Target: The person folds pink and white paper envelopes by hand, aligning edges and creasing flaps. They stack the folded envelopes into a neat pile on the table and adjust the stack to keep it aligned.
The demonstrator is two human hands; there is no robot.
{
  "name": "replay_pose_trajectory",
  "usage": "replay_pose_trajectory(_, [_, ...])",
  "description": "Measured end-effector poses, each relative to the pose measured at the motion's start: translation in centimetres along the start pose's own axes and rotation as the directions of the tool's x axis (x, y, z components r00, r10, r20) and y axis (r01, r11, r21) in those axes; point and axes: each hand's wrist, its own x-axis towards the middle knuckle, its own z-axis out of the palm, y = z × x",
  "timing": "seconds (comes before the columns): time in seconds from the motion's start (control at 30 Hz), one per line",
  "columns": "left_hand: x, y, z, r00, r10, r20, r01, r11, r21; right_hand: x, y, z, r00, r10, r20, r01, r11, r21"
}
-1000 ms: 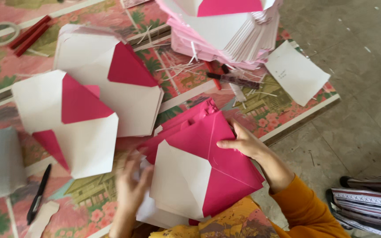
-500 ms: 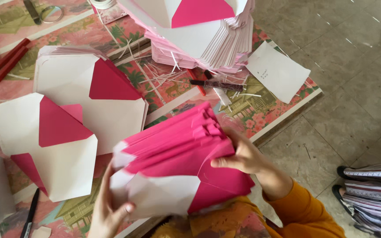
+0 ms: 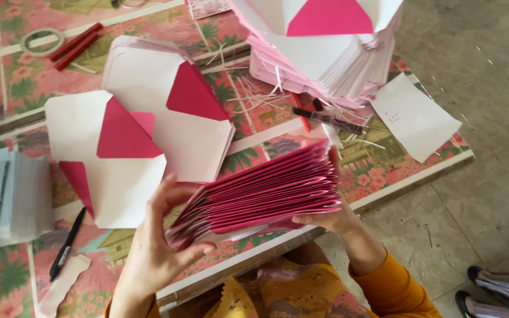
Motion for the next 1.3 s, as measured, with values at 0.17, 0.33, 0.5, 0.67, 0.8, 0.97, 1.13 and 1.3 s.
replay_pose_trajectory(0.17, [0.5, 0.5, 3.5, 0.998, -0.048, -0.047, 0.056, 0.981, 0.188, 1.3, -0.6, -0.7, 0.982, -0.123, 0.145, 0.171, 0.902, -0.397])
replay_pose_trajectory(0.33, [0.7, 0.9, 4.0, 0.986, -0.115, -0.120, 0.144, 0.954, 0.263, 4.6, -13.1, 0.6, 0.980, -0.163, 0.117, 0.194, 0.920, -0.340])
replay_pose_trajectory(0.5, [1.0, 1.8, 4.3, 0.991, -0.130, -0.031, 0.132, 0.986, 0.100, 6.7, -15.6, 5.2, 0.887, 0.155, 0.435, 0.380, 0.290, -0.878])
replay_pose_trajectory(0.67, [0.2, 1.6, 4.8, 0.997, -0.070, 0.028, 0.066, 0.990, 0.126, 5.8, -13.1, 5.0, 0.867, 0.272, 0.416, 0.423, 0.036, -0.905])
replay_pose_trajectory(0.8, [-0.6, 1.3, 4.7, 0.998, 0.006, 0.069, -0.018, 0.985, 0.173, 6.0, -12.9, 5.0, 0.846, 0.248, 0.473, 0.467, 0.086, -0.880])
replay_pose_trajectory(0.97, [-2.9, -0.9, 2.7, 0.928, 0.057, -0.368, -0.081, 0.996, -0.050, 3.8, -14.7, 1.4, 0.942, 0.032, 0.335, 0.316, 0.264, -0.912])
replay_pose_trajectory(1.13, [-7.0, -13.4, 7.1, 0.624, -0.605, -0.494, -0.100, 0.565, -0.819, 1.2, -10.7, 1.2, 0.997, -0.081, 0.000, 0.060, 0.738, -0.672])
replay_pose_trajectory(1.3, [-5.1, -7.3, 9.5, 0.937, -0.303, -0.175, 0.197, 0.869, -0.453, -1.3, 0.7, 0.4, 0.940, 0.341, -0.026, -0.341, 0.940, -0.019])
